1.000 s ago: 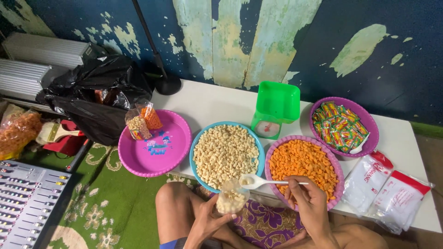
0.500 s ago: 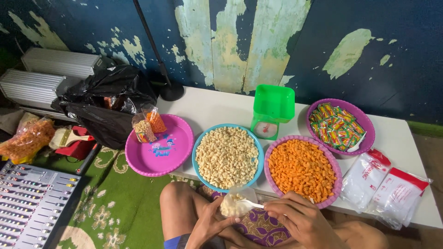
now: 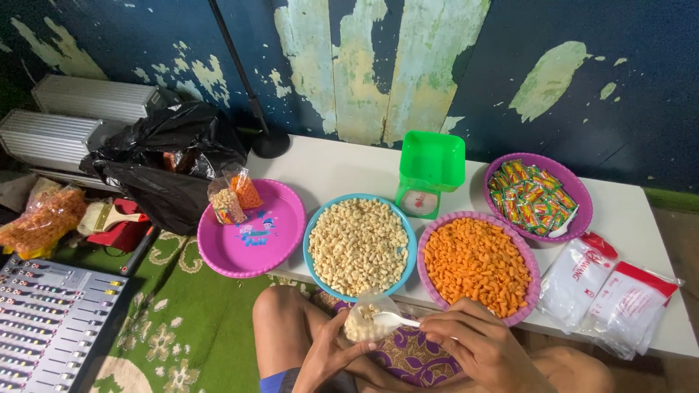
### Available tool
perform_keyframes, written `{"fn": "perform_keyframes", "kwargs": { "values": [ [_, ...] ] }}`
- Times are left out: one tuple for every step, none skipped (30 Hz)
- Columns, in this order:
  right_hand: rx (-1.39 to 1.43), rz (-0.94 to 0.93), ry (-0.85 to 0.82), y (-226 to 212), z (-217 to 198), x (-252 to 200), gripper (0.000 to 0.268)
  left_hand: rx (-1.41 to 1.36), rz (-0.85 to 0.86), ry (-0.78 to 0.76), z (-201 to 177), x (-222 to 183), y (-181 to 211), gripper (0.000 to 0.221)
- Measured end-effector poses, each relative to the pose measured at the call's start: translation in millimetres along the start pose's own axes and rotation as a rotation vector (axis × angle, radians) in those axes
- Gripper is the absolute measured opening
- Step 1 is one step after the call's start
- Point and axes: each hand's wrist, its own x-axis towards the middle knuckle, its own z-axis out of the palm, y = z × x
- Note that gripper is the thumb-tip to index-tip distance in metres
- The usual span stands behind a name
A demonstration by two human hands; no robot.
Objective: Filling small plastic bags with macaroni using a spoon from a large bowl.
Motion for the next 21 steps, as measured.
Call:
{"fn": "perform_keyframes", "kwargs": {
  "values": [
    [0.000,0.003,0.000,-0.9,1.4,0.3,0.018,-0.001,-0.001,-0.002,-0.6,-0.2,5.0,0.052],
    [0.018,0.004,0.001,-1.1,3.2,0.8,0.018,0.006,-0.011,-0.002,-1.3,-0.5,9.5,0.051],
    [0.035,0.005,0.001,-1.1,5.5,1.3,0.018,0.013,-0.020,-0.002,-2.1,-0.6,13.7,0.050],
    [0.039,0.006,-0.002,0.6,6.4,0.1,0.018,0.010,-0.023,0.000,-1.2,0.2,6.7,0.050],
    [0.061,0.038,0.033,2.6,7.3,-1.0,0.017,-0.034,-0.003,0.032,-0.2,1.3,-0.4,0.049],
    [0.078,0.076,0.071,4.3,7.4,-3.2,0.016,-0.078,0.020,0.057,1.5,3.8,-7.1,0.048],
    [0.076,0.082,0.071,15.1,12.3,-15.7,0.016,-0.080,0.018,0.051,3.8,6.6,-19.3,0.048],
    [0.070,0.207,0.145,26.4,17.6,-27.3,0.017,-0.082,0.031,0.116,5.3,9.5,-31.5,0.058],
    [0.064,0.332,0.219,37.5,23.1,-38.7,0.019,-0.084,0.045,0.180,6.6,12.4,-43.9,0.067],
    [0.064,0.335,0.215,46.7,23.8,-38.8,0.019,-0.088,0.040,0.180,6.8,14.0,-50.1,0.067],
    [0.071,0.448,0.303,56.1,24.8,-38.9,0.021,-0.123,0.012,0.222,6.9,15.8,-56.5,0.068],
    [0.074,0.560,0.393,65.7,25.7,-39.1,0.024,-0.158,-0.014,0.262,6.9,18.6,-63.0,0.068],
    [0.072,0.564,0.391,71.2,28.4,-38.5,0.024,-0.161,-0.017,0.260,6.5,19.4,-68.8,0.068],
    [0.001,0.662,0.423,77.7,31.1,-36.4,0.025,-0.158,-0.036,0.297,5.4,21.2,-74.2,0.069],
    [-0.072,0.760,0.455,84.4,34.3,-34.2,0.026,-0.154,-0.056,0.335,4.0,23.1,-79.9,0.070],
    [-0.072,0.765,0.448,94.9,45.5,-36.7,0.026,-0.159,-0.064,0.335,3.1,24.2,-83.7,0.070],
    [-0.077,0.818,0.434,105.7,56.6,-39.6,0.027,-0.165,-0.062,0.370,2.3,25.7,-87.6,0.072],
    [-0.084,0.872,0.425,117.3,66.9,-42.2,0.028,-0.170,-0.058,0.401,1.0,29.6,-90.6,0.074],
    [-0.086,0.878,0.422,129.7,82.1,-48.2,0.028,-0.172,-0.063,0.397,-1.3,30.7,-88.8,0.074],
    [-0.123,0.882,0.396,142.9,96.4,-53.4,0.032,-0.123,-0.055,0.412,-3.4,33.3,-87.0,0.073],
    [-0.160,0.885,0.369,156.1,110.8,-58.6,0.037,-0.074,-0.046,0.427,-5.8,35.8,-85.4,0.072]
  ]
}}
